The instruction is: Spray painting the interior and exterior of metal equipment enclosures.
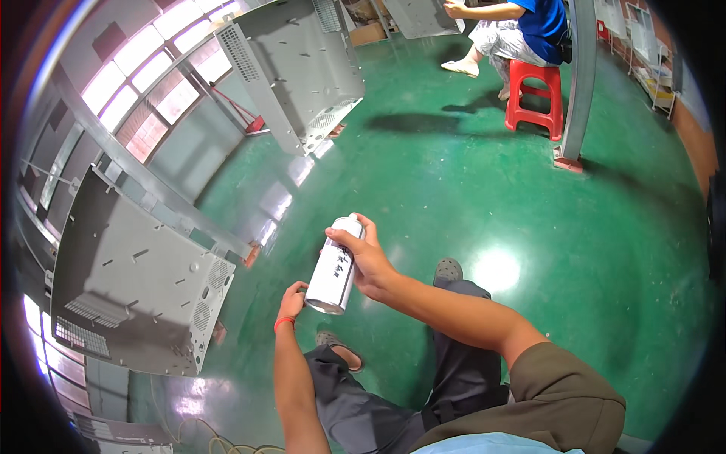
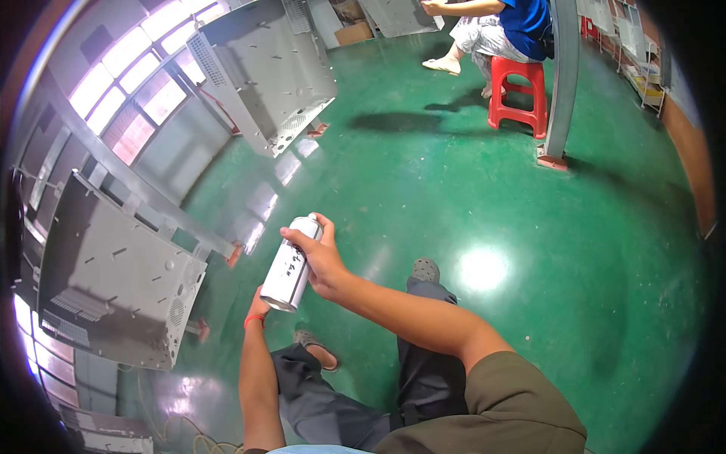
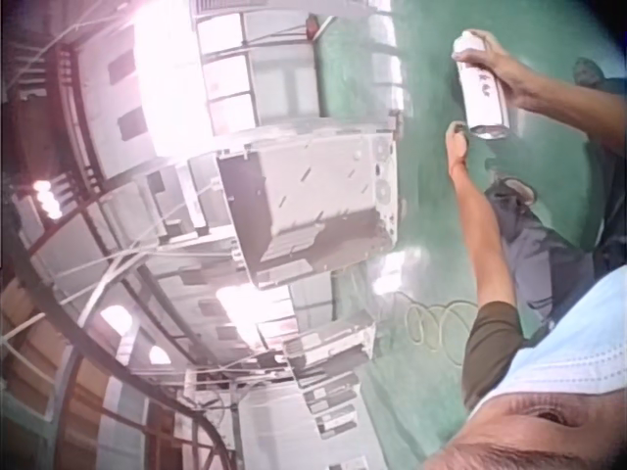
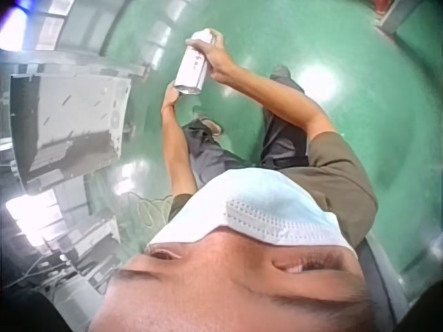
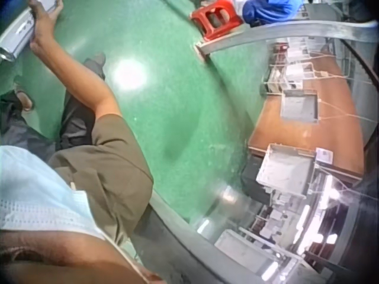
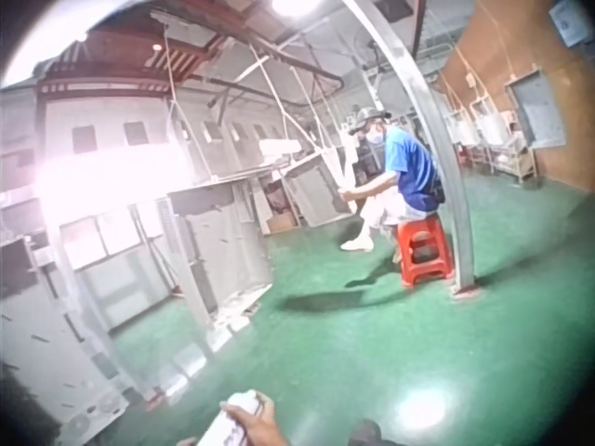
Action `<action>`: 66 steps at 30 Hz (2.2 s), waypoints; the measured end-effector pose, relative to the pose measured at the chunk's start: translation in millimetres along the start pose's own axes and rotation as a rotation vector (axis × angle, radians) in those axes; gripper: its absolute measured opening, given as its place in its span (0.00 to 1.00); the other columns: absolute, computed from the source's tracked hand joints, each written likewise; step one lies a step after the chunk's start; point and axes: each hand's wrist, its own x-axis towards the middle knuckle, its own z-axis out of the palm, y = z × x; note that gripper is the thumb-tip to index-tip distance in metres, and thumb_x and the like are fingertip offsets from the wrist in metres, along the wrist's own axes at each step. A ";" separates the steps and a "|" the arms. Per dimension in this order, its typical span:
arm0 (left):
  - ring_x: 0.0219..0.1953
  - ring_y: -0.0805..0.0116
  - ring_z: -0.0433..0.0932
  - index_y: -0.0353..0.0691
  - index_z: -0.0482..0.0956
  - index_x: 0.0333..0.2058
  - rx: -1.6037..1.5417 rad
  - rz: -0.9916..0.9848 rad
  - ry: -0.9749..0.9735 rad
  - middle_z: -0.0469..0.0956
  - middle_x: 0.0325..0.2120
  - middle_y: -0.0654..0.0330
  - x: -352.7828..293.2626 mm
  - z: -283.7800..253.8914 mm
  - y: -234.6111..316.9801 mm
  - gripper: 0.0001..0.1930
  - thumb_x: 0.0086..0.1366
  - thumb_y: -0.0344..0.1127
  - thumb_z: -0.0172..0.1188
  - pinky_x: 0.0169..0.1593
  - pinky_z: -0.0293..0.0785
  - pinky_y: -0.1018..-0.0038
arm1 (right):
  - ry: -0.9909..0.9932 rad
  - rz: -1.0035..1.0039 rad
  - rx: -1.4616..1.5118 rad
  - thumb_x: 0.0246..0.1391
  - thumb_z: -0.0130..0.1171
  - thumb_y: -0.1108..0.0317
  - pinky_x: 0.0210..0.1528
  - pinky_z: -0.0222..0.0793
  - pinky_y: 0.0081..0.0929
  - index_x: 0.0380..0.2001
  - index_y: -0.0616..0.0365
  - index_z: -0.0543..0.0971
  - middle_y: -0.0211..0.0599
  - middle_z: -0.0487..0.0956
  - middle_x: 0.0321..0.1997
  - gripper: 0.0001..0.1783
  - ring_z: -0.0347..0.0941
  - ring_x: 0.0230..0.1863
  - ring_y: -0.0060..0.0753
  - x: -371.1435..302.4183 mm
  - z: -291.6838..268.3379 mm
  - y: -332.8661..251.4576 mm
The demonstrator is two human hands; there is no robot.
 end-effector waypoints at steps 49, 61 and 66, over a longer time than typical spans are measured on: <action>0.28 0.66 0.76 0.38 0.85 0.43 0.034 -0.188 -0.039 0.77 0.26 0.56 116.4 59.6 100.8 0.22 0.52 0.28 0.46 0.37 0.77 0.66 | -0.119 0.029 0.027 0.60 0.69 0.52 0.37 0.88 0.52 0.63 0.42 0.59 0.46 0.80 0.43 0.36 0.85 0.35 0.48 121.8 -42.8 -131.2; 0.28 0.67 0.75 0.37 0.85 0.41 0.032 -0.209 -0.026 0.76 0.25 0.58 131.8 86.9 118.7 0.21 0.52 0.26 0.46 0.36 0.77 0.67 | -0.101 0.029 0.087 0.58 0.72 0.65 0.46 0.89 0.52 0.75 0.34 0.50 0.50 0.74 0.52 0.51 0.84 0.47 0.52 120.8 -51.3 -172.3; 0.26 0.67 0.75 0.37 0.85 0.42 0.039 -0.201 -0.026 0.75 0.23 0.57 142.2 99.2 125.2 0.21 0.52 0.26 0.46 0.35 0.75 0.67 | -0.188 0.026 -0.014 0.59 0.70 0.64 0.44 0.88 0.47 0.76 0.35 0.49 0.49 0.77 0.51 0.50 0.84 0.44 0.49 128.3 -61.4 -188.0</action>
